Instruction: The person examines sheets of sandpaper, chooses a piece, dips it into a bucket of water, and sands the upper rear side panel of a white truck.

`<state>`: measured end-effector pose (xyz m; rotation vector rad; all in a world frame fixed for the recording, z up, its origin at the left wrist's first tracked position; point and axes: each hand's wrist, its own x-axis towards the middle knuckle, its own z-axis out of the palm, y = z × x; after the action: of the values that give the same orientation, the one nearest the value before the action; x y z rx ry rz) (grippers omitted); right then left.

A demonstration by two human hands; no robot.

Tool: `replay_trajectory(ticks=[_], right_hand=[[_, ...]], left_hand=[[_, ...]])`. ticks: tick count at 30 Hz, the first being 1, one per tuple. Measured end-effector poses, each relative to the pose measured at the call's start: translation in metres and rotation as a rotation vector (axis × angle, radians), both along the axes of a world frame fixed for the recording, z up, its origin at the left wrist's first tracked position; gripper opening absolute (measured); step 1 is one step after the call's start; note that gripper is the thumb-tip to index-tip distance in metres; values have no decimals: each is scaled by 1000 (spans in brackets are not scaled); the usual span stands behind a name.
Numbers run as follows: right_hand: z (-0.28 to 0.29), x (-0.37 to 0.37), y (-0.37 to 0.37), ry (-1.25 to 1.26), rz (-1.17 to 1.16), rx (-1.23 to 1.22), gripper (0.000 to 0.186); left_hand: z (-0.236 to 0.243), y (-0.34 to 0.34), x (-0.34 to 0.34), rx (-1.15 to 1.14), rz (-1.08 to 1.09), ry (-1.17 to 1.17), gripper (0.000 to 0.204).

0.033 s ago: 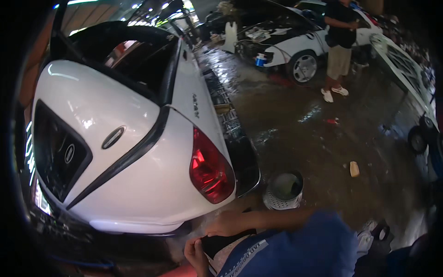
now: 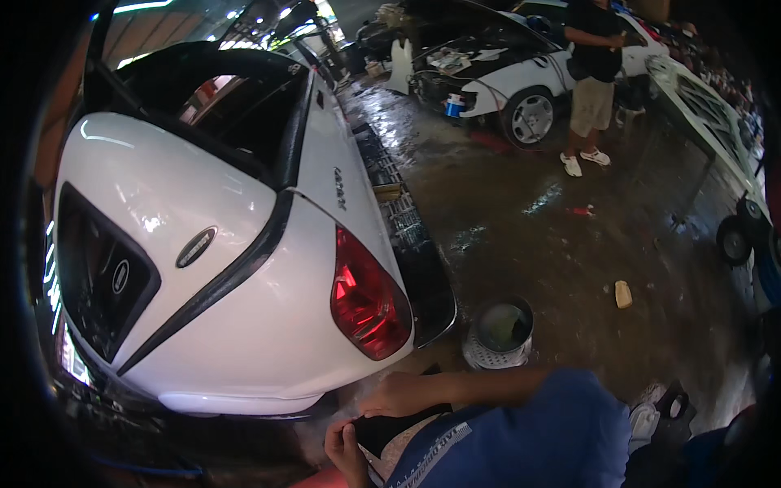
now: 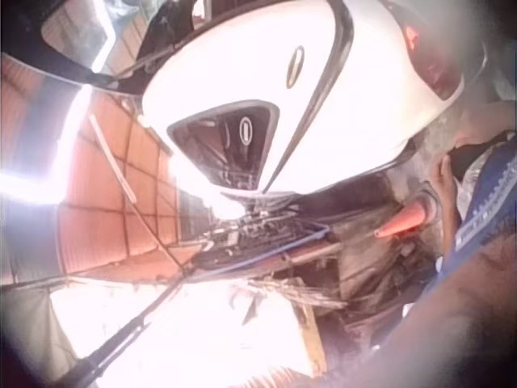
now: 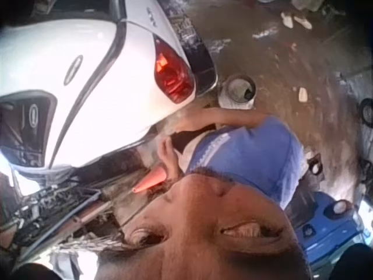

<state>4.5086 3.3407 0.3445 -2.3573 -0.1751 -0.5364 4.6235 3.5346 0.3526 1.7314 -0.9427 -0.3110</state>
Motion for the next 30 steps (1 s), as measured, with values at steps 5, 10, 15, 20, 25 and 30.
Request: replay_trajectory(ticks=[5,10,15,20,25,30], right_hand=[[4,-4,0,25,45,179,24],[5,-5,2,36,62,223,22],[7,2,10,-45,29,335,20],[12,3,30,-112,-40,387,23],[6,10,54,-113,-69,518,21],[-6,21,48,-38,-89,340,16]], left_hand=[[-1,20,13,-30,-255,-170,28],[-19,30,6,-47,-62,223,23],[-17,21,10,-13,-33,135,24],[-11,11,6,-117,186,-30,13],[-8,13,0,-33,219,-43,9],[-6,18,5,11,204,-132,8]])
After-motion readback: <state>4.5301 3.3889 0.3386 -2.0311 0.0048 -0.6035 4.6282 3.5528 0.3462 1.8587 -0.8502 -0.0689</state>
